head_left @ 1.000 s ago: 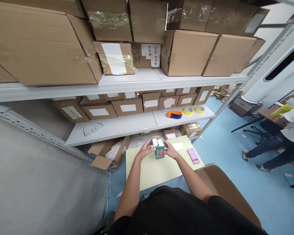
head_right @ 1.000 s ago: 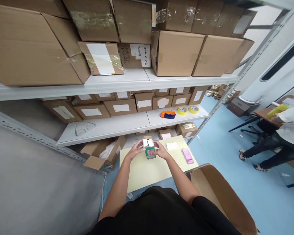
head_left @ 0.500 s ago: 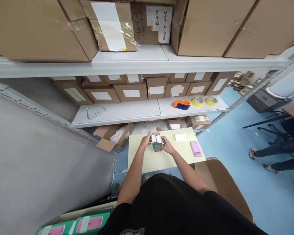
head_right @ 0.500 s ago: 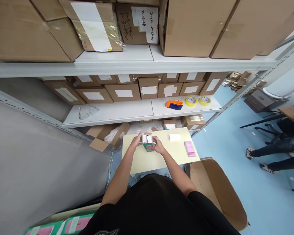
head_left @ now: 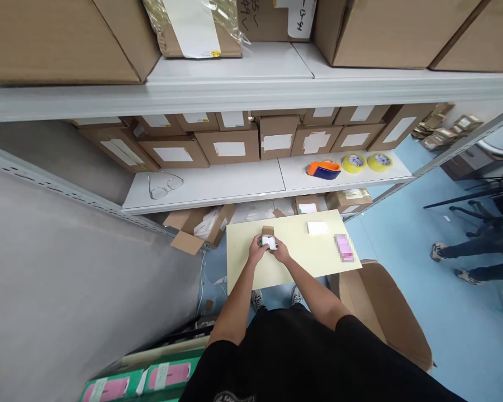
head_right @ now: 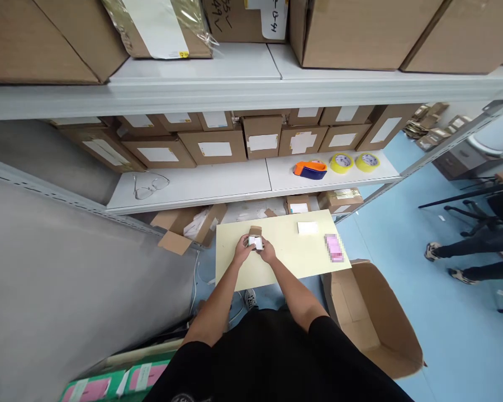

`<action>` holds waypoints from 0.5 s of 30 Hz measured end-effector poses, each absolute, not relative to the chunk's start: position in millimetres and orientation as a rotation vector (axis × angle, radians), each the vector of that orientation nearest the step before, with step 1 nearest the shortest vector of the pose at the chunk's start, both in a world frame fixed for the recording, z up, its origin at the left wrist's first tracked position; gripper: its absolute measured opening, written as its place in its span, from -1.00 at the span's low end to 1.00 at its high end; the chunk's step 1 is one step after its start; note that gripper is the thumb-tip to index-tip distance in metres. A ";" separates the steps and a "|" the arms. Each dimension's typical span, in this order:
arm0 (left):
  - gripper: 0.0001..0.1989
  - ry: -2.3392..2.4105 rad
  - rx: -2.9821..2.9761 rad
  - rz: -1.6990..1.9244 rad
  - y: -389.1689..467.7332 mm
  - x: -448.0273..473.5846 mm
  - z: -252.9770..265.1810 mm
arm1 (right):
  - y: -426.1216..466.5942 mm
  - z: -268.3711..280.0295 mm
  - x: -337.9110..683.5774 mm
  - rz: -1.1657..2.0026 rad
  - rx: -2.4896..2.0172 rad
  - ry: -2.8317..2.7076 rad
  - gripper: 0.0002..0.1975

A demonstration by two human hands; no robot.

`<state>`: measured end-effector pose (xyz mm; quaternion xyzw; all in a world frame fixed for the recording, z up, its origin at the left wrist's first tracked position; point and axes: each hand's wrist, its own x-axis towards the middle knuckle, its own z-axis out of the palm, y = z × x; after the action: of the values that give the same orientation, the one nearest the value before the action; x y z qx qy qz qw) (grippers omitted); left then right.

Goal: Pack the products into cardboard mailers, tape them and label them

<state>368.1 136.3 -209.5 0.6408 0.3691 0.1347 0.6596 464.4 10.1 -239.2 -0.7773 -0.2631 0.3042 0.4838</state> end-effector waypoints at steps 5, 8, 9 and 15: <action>-0.40 0.894 1.512 0.272 129.8 356.7 -229.9 | 2.4 -247.6 448.4 0.744 -1.875 -0.625 -0.20; -0.43 0.928 1.560 0.273 128.8 353.7 -230.0 | 0.5 -245.7 443.6 0.765 -1.836 -0.574 -0.18; -0.44 0.926 1.568 0.263 128.5 352.8 -229.3 | -0.2 -244.5 442.3 0.788 -1.817 -0.557 -0.19; -0.44 0.960 1.633 0.177 126.7 347.4 -219.5 | -5.9 -233.8 438.9 0.713 -1.923 -0.502 -0.36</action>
<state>347.4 126.7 -219.5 0.6989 0.4109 0.0758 0.5805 438.9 -5.9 -233.8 -0.7925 -0.2070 0.2940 0.4926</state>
